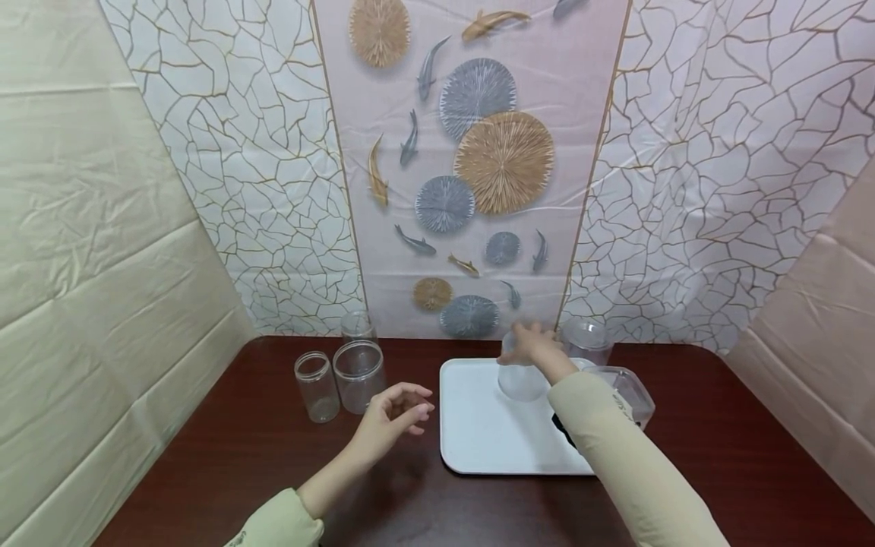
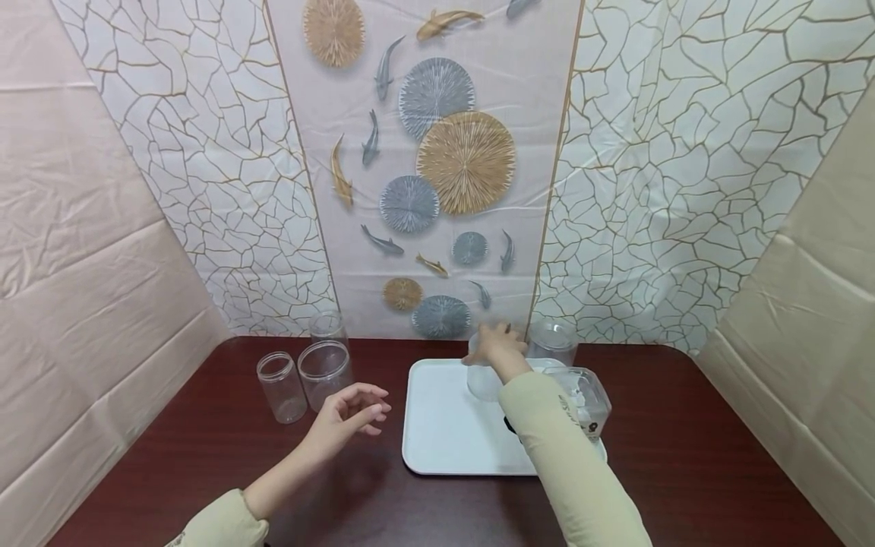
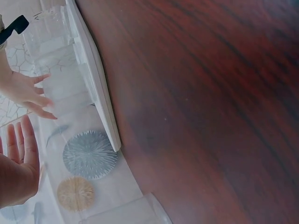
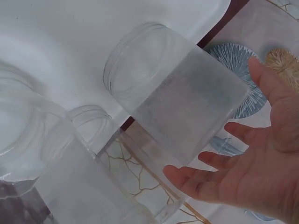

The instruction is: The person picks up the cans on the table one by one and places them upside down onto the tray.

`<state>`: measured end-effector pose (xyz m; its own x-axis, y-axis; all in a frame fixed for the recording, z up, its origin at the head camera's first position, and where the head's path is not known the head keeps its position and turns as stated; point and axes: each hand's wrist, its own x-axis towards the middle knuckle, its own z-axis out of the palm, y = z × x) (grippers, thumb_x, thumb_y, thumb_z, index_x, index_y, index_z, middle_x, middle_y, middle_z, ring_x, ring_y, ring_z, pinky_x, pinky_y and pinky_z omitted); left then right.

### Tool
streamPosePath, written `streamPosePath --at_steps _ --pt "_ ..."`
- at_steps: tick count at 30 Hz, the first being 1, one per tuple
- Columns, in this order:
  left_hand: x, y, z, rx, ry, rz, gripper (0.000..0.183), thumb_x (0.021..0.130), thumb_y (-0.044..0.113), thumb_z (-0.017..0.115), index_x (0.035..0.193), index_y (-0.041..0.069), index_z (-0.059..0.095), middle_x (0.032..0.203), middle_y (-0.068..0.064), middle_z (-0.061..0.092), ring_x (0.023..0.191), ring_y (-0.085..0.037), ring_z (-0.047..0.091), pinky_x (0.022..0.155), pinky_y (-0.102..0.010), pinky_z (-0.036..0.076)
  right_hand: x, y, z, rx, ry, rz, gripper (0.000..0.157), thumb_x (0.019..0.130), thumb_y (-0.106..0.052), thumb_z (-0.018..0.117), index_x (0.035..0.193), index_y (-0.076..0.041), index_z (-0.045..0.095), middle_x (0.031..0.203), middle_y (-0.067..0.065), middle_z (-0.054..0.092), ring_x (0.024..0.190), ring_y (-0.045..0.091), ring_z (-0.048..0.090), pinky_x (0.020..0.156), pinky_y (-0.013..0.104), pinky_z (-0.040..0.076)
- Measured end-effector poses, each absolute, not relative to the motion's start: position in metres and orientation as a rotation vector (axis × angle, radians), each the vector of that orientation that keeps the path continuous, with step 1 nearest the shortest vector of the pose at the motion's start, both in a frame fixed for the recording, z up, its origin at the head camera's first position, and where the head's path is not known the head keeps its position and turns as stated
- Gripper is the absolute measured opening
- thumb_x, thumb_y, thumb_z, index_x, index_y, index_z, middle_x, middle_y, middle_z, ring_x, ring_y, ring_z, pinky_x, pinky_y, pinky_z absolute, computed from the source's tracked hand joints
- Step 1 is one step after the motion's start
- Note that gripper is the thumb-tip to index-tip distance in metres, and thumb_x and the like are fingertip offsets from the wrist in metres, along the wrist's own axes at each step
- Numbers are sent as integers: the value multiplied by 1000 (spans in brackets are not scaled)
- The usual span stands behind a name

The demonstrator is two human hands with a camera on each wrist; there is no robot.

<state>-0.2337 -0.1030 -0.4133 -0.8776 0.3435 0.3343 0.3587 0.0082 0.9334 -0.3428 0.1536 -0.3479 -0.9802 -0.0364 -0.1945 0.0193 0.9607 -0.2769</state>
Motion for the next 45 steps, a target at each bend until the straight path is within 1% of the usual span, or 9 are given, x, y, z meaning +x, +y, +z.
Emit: streamPosePath --at_steps 6,11,13,18,24,27,32,37,45 --pt "-235 -103 -413 -765 -2222 -2066 27 91 4 58 112 -11 55 101 -42 56 77 -3 63 67 -44 58 -342 156 -343 -28 2913 -406 86 82 -38 69 148 -8 22 149 32 17 134 57 18 103 72 23" --pt "-236 -103 -412 -755 -2231 -2057 25 91 4 58 112 -10 56 101 -40 57 77 -3 63 66 -38 59 -336 154 -336 -104 2916 -365 85 82 -37 69 148 -7 23 148 34 19 134 55 19 102 71 24" --pt "-237 -102 -412 -756 -2233 -2055 25 91 4 58 112 -10 56 102 -41 57 78 -3 63 66 -37 59 -333 153 -334 -134 2911 -350 86 82 -37 69 148 -7 23 148 35 19 134 56 19 103 71 24" --pt "-238 -102 -410 -759 -2239 -2050 25 91 4 58 112 -10 56 102 -40 57 77 -3 63 67 -41 58 -329 149 -329 -191 2909 -331 87 83 -38 68 149 -8 21 148 35 19 133 58 19 104 72 21" --pt "-239 -102 -407 -742 -2260 -2022 25 91 4 58 112 -9 57 101 -37 59 77 -3 63 68 -46 57 -324 145 -324 -266 2917 -324 86 83 -37 69 149 -8 22 149 33 19 133 58 18 103 72 21" --pt "-240 -103 -406 -735 -2268 -2011 25 91 4 59 112 -8 57 101 -36 59 77 -3 63 68 -46 57 -320 144 -322 -297 2915 -317 86 84 -37 69 149 -8 21 149 33 18 133 58 17 102 72 23" --pt "-243 -106 -406 -736 -2287 -1969 24 91 5 59 112 -7 58 100 -31 62 77 -4 62 68 -38 58 -315 140 -320 -342 2923 -276 84 84 -38 68 149 -10 22 150 32 19 133 58 20 100 71 28" --pt "-246 -111 -407 -719 -2315 -1927 25 91 7 59 112 -6 58 101 -30 62 77 -3 61 68 -37 58 -310 135 -320 -412 2957 -199 84 83 -41 69 149 -10 25 149 29 25 129 54 31 96 64 39" --pt "-251 -119 -402 -676 -2334 -1846 25 91 8 61 112 -3 59 99 -26 62 76 -4 62 68 -39 58 -301 130 -327 -555 2975 -251 82 83 -39 70 147 -8 28 145 32 27 128 56 31 94 66 39"
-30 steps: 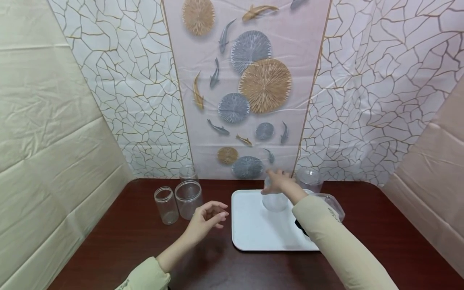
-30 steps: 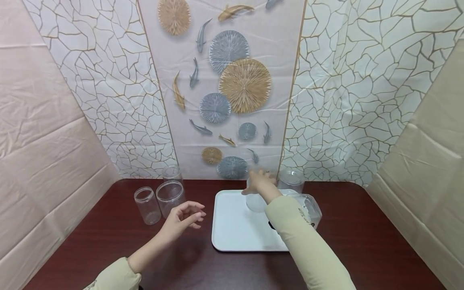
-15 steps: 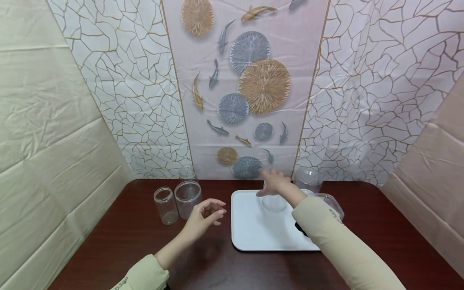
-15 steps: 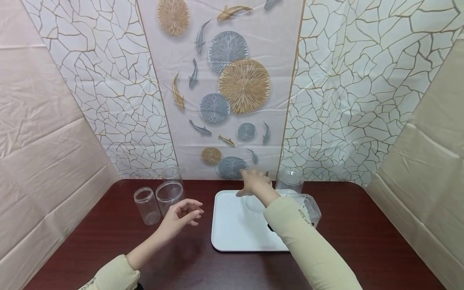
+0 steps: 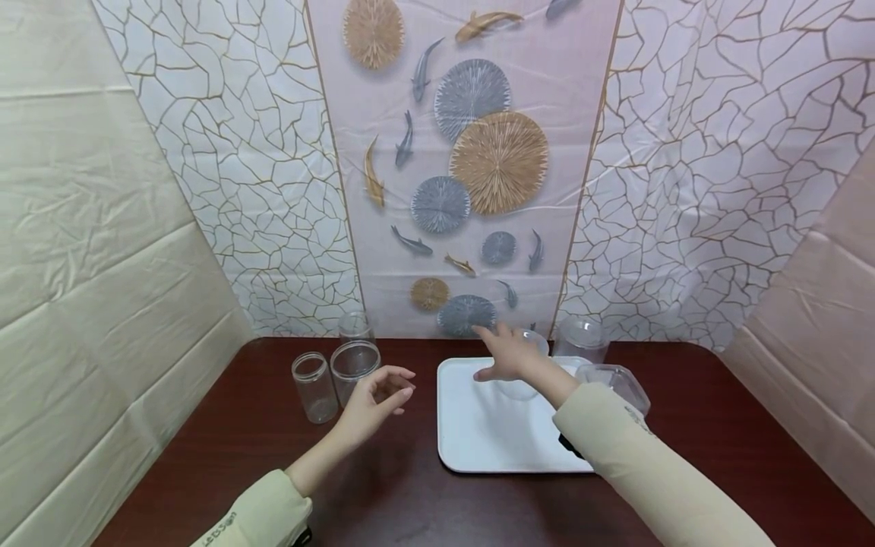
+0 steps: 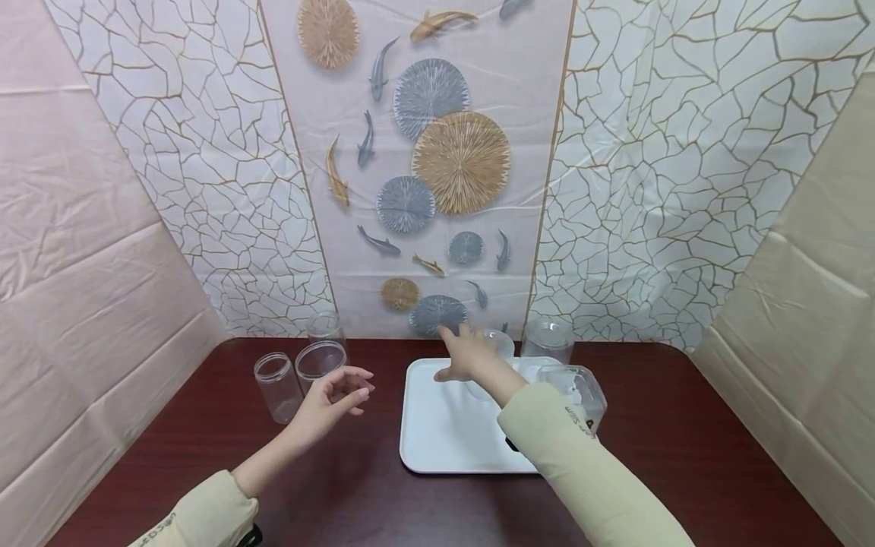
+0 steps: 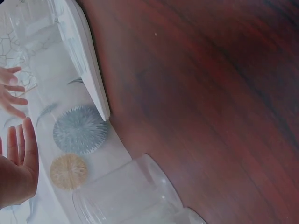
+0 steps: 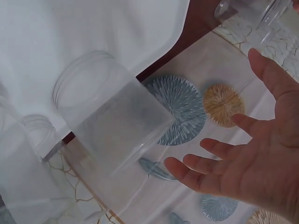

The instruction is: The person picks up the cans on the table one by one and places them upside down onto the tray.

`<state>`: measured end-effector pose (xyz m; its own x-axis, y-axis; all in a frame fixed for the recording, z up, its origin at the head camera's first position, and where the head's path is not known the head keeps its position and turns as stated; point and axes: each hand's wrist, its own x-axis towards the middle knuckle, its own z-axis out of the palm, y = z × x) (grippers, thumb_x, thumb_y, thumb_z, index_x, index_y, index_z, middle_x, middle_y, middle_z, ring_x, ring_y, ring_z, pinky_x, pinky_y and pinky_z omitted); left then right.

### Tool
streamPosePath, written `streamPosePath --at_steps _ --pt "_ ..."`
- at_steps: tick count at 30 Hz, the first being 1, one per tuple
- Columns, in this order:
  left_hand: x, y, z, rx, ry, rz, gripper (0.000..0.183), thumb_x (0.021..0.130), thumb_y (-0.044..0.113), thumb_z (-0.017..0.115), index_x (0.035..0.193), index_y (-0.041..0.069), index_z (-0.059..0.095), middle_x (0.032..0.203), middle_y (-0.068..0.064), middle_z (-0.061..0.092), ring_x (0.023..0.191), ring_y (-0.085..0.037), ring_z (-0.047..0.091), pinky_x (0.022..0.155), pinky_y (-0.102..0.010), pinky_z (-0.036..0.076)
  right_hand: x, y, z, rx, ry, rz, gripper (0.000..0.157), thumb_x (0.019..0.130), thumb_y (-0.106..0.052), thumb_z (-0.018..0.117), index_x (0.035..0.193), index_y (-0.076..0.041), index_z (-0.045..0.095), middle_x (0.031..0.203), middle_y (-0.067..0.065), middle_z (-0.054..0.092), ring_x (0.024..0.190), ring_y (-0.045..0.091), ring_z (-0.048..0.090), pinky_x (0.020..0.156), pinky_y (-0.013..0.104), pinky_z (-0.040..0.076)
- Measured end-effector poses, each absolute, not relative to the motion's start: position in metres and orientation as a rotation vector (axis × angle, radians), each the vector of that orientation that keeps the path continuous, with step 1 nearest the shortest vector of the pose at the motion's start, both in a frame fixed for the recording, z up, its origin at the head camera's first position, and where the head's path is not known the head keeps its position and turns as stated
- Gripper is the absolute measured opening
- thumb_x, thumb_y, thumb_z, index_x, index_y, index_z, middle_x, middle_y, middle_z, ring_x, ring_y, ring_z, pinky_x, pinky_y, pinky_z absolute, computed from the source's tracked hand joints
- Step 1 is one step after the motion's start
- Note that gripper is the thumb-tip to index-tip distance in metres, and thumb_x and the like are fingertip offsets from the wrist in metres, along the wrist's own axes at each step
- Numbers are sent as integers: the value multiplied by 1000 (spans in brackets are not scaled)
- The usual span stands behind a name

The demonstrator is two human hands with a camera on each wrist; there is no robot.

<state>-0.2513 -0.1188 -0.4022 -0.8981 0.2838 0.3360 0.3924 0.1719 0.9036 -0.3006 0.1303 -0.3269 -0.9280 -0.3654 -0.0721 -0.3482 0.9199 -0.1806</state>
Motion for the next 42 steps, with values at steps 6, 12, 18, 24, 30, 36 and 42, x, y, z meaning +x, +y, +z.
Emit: streamPosePath --at_steps 6,12,18,24,30,36,42 --pt "-257 -124 -402 -667 -2334 -1801 25 90 8 62 113 -2 59 99 -26 63 74 -4 61 66 -35 58 -289 132 -335 -659 2958 -384 78 84 -35 70 146 -8 32 144 29 32 127 55 34 93 64 41" --pt "-260 -123 -395 -671 -2310 -1782 26 90 8 62 113 -2 59 98 -26 63 75 -3 60 65 -30 58 -276 138 -342 -726 2949 -524 75 83 -31 72 144 -8 35 142 27 35 126 53 36 91 64 41" --pt "-265 -120 -386 -630 -2295 -1792 27 89 9 63 114 -1 59 99 -25 63 76 -4 60 67 -37 59 -261 149 -347 -751 2942 -633 71 84 -28 71 142 -7 38 141 30 37 128 54 34 92 66 39" --pt "-271 -120 -376 -572 -2294 -1749 27 89 7 62 115 0 59 100 -22 62 78 -10 60 67 -36 58 -252 160 -351 -826 2940 -724 66 85 -25 70 140 -4 40 137 29 42 122 50 42 94 59 42" --pt "-288 -114 -369 -517 -2239 -1740 29 89 7 63 117 1 59 102 -22 62 78 -12 59 68 -34 57 -244 167 -353 -857 2971 -749 62 85 -24 70 137 -4 43 133 25 46 117 46 48 91 56 45" --pt "-304 -108 -362 -500 -2229 -1632 30 88 6 63 118 1 59 107 -24 63 85 -28 63 72 -31 55 -238 167 -355 -903 2976 -763 59 85 -23 69 135 -4 46 130 22 49 115 42 51 92 54 45" --pt "-318 -111 -356 -422 -2274 -1484 32 88 8 63 118 1 58 109 -21 62 99 -35 61 84 -46 52 -232 169 -355 -909 2983 -766 59 84 -23 70 135 -4 46 130 22 49 116 41 51 94 55 44"
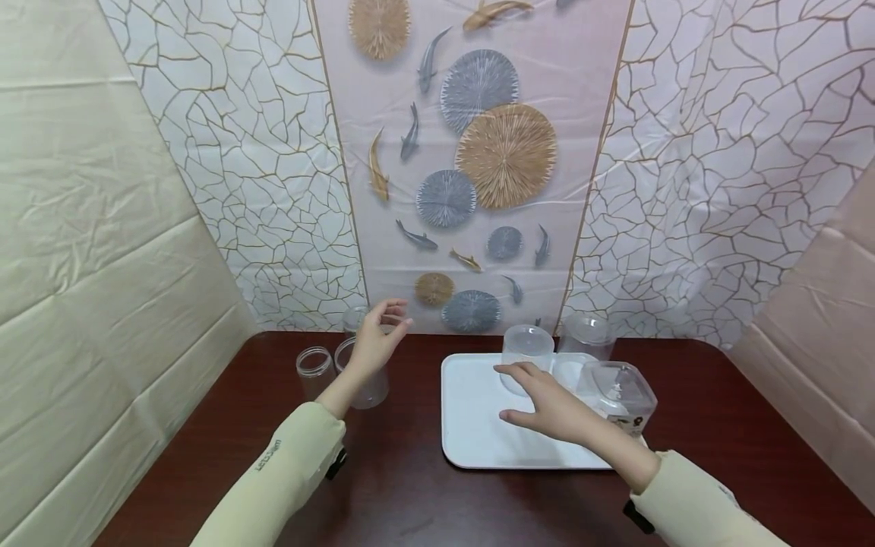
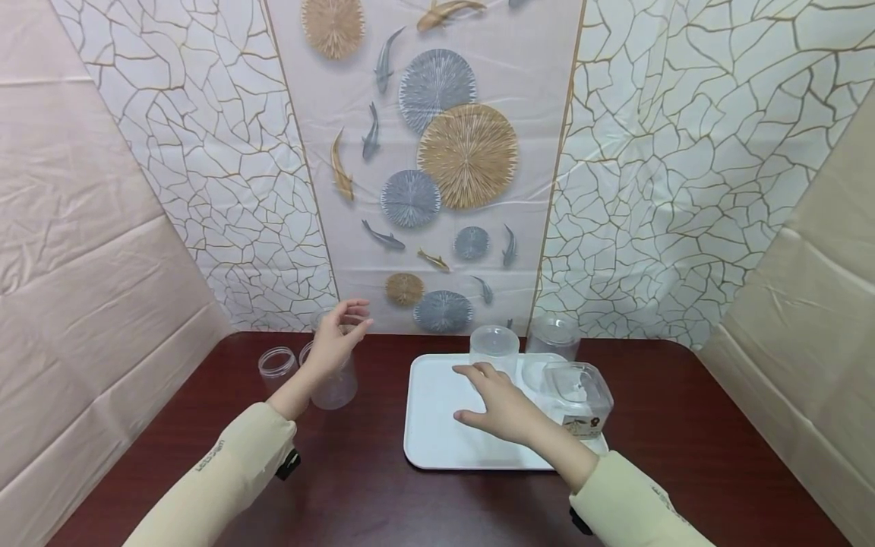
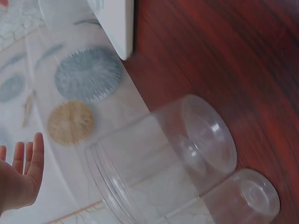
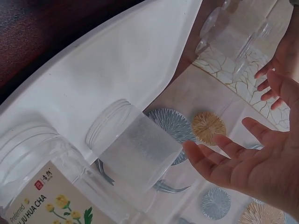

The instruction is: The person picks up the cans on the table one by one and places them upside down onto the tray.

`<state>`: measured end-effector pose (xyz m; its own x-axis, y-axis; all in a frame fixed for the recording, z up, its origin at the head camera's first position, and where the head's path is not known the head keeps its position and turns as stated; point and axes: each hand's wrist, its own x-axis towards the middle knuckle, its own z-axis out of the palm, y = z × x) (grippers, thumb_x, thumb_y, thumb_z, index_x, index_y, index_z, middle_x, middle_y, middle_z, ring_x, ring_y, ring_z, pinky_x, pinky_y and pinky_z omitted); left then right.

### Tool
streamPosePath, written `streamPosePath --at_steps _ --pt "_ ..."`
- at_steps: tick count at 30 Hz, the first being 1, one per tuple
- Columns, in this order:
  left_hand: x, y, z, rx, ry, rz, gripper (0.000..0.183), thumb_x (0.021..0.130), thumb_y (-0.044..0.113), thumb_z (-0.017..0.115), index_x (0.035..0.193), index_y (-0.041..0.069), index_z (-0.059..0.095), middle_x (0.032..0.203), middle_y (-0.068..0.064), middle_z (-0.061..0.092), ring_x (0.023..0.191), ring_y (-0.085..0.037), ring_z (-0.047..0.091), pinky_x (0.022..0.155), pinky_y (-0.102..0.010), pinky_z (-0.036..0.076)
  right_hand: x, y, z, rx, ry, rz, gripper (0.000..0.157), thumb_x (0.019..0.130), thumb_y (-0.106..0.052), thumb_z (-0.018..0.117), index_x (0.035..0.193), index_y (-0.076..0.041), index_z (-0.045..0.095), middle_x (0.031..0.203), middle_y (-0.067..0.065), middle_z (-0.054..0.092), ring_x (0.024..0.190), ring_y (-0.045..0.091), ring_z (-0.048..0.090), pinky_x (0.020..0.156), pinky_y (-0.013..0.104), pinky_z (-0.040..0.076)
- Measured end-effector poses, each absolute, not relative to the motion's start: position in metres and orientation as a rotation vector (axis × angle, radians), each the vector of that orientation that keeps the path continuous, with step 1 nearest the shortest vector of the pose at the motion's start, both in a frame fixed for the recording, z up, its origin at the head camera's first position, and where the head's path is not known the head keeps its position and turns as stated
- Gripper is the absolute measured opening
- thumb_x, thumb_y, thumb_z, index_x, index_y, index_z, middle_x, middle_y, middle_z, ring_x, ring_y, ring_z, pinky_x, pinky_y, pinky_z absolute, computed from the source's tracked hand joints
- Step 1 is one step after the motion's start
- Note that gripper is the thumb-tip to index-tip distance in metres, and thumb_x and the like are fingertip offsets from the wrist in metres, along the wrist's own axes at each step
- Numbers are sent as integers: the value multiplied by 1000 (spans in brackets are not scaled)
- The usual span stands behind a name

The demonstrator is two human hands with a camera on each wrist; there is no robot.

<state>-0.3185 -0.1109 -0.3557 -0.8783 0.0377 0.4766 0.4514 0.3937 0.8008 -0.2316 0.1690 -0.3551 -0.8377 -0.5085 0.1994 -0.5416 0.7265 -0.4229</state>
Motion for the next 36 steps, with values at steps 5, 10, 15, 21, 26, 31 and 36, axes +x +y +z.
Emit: streamPosePath --at_steps 5,10,15,21,26,31,36 --pt "-331 -120 -356 -311 -2355 -1372 32 89 12 63 120 6 58 115 -16 61 105 -32 58 84 -43 52 -229 172 -356 858 -2866 739 60 85 -25 69 135 -5 46 131 21 49 117 41 50 94 55 44" --pt "-343 -131 -355 -248 -2421 -1198 36 88 14 64 122 5 57 118 -19 60 107 -36 56 89 -45 49 -228 173 -357 853 -2878 755 61 84 -25 70 135 -5 45 130 22 49 116 42 50 92 56 44" --pt "-347 -139 -351 -252 -2481 -1021 40 87 20 66 124 8 56 119 -18 57 85 -28 55 77 -40 47 -227 174 -359 847 -2877 769 61 84 -25 70 136 -4 45 131 23 49 116 43 50 93 57 44" --pt "-343 -145 -351 -206 -2668 -852 60 84 40 69 133 14 47 123 -20 48 110 -36 47 83 -50 46 -226 174 -360 865 -2870 787 61 84 -25 70 136 -3 45 130 24 49 116 43 50 93 57 44" --pt "-337 -148 -353 -179 -2799 -702 76 76 52 72 137 17 43 150 -20 26 132 -44 30 95 -65 38 -225 173 -360 858 -2888 807 61 84 -24 70 136 -3 44 131 24 48 117 43 49 94 56 44" --pt "-331 -151 -353 -206 -2878 -636 86 68 58 75 136 18 44 153 -21 18 134 -46 25 96 -72 31 -226 173 -362 868 -2898 810 62 84 -25 70 136 -3 44 130 24 48 117 42 50 94 55 44" --pt "-322 -153 -347 -204 -3046 -585 90 68 57 76 142 23 37 155 -25 4 134 -56 19 100 -75 21 -226 173 -361 860 -2897 800 62 84 -26 70 136 -4 45 130 24 49 116 42 50 93 55 44"
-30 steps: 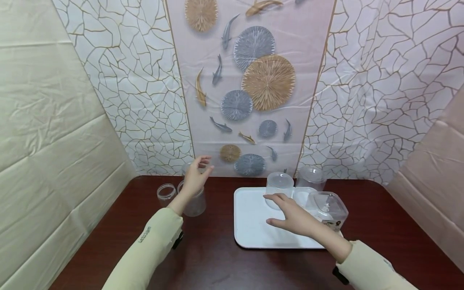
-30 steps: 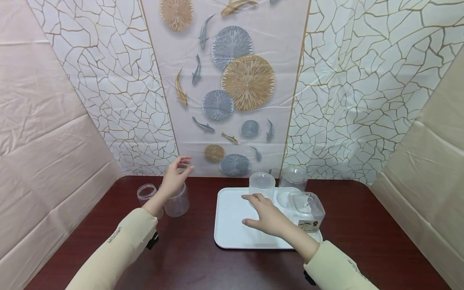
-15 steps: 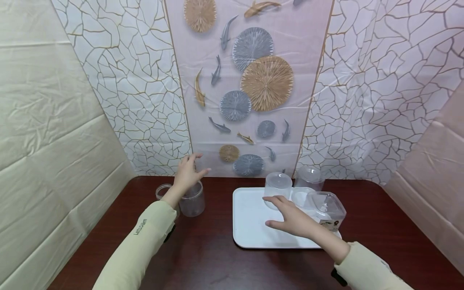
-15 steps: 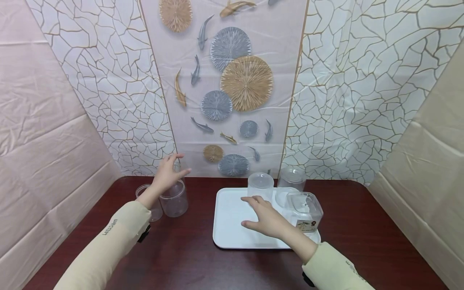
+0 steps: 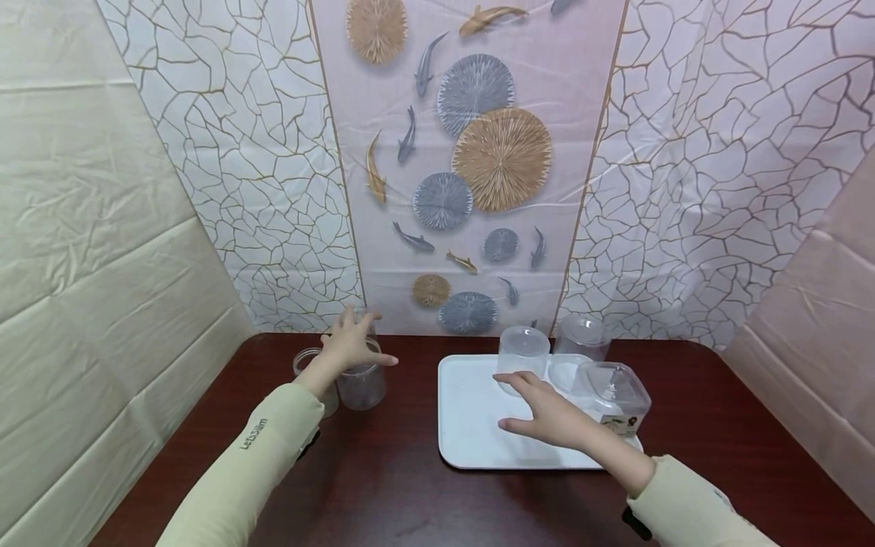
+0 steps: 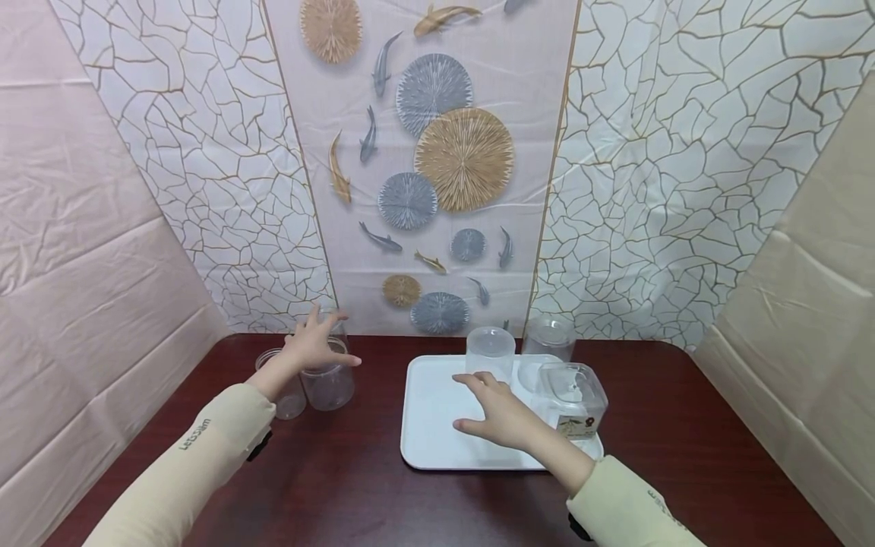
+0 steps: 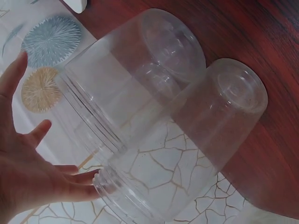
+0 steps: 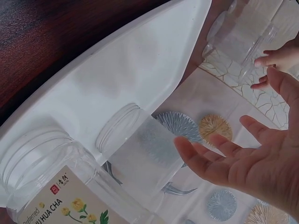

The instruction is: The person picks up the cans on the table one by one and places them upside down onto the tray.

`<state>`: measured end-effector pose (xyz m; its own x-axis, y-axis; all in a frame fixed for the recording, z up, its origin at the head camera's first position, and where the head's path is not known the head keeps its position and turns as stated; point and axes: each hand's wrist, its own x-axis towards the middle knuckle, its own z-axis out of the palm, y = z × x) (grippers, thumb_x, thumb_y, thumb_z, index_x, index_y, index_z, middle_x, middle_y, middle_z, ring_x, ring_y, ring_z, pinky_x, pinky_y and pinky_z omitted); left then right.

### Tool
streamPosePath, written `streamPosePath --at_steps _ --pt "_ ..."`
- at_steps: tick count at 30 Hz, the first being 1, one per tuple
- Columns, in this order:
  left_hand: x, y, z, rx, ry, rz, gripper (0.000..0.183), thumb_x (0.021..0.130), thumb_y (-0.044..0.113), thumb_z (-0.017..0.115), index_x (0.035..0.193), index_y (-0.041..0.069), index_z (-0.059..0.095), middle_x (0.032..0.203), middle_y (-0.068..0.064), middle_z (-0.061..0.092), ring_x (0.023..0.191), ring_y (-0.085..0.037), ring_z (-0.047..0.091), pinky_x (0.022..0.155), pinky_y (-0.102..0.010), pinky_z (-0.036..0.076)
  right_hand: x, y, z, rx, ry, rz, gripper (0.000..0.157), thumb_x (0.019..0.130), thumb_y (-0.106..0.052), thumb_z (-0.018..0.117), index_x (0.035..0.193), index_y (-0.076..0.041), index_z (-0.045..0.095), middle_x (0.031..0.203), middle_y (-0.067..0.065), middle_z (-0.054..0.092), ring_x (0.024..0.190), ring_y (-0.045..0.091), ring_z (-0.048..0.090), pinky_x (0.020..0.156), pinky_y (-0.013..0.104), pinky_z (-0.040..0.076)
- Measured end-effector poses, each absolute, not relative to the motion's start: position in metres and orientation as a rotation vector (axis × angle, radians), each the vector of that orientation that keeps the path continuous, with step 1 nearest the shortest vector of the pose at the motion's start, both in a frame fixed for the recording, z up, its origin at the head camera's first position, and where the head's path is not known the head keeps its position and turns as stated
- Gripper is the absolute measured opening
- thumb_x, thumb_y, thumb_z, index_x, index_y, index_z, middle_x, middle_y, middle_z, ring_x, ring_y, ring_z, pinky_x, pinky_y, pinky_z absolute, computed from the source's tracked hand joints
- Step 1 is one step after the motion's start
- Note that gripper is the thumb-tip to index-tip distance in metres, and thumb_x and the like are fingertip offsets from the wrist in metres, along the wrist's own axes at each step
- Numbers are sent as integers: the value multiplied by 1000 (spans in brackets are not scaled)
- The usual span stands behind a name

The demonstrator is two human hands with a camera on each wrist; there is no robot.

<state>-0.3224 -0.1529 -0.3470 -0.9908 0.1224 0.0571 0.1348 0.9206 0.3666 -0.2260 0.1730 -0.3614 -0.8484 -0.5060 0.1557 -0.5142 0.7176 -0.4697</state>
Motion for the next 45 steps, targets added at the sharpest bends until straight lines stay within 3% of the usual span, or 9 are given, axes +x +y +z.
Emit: streamPosePath --at_steps 6,10,21,28,36,45 --pt "-323 -155 -347 -125 -3172 -512 92 71 51 76 146 25 30 155 -27 -2 131 -62 17 100 -79 10 -226 173 -361 866 -2904 795 63 83 -28 71 136 -6 45 130 24 48 115 42 51 92 56 45" --pt "-324 -154 -345 -64 -3214 -461 94 69 52 77 146 25 30 152 -31 8 131 -63 17 99 -79 6 -226 173 -361 868 -2910 792 64 83 -29 71 136 -6 45 130 25 48 114 42 51 91 55 46" --pt "-327 -149 -344 5 -3286 -395 91 68 49 79 144 22 35 144 -38 23 132 -58 20 100 -79 8 -225 172 -363 874 -2912 797 63 82 -26 72 135 -5 45 128 25 48 114 43 51 91 56 45" --pt "-329 -147 -345 10 -3302 -377 86 67 44 82 139 22 41 146 -36 23 133 -59 18 100 -79 7 -224 170 -362 868 -2923 799 64 81 -25 73 135 -6 46 129 24 48 114 43 51 90 56 45" --pt "-335 -150 -350 -29 -3332 -370 82 62 35 87 132 20 46 142 -29 37 129 -60 25 97 -81 6 -225 169 -365 855 -2924 801 63 80 -22 74 135 -6 46 129 25 48 113 44 50 90 56 45" --pt "-334 -149 -349 -50 -3314 -391 77 63 31 86 128 19 48 133 -27 45 121 -53 40 99 -71 22 -225 169 -364 839 -2938 805 63 81 -24 73 136 -6 46 130 24 48 115 43 50 91 56 45"
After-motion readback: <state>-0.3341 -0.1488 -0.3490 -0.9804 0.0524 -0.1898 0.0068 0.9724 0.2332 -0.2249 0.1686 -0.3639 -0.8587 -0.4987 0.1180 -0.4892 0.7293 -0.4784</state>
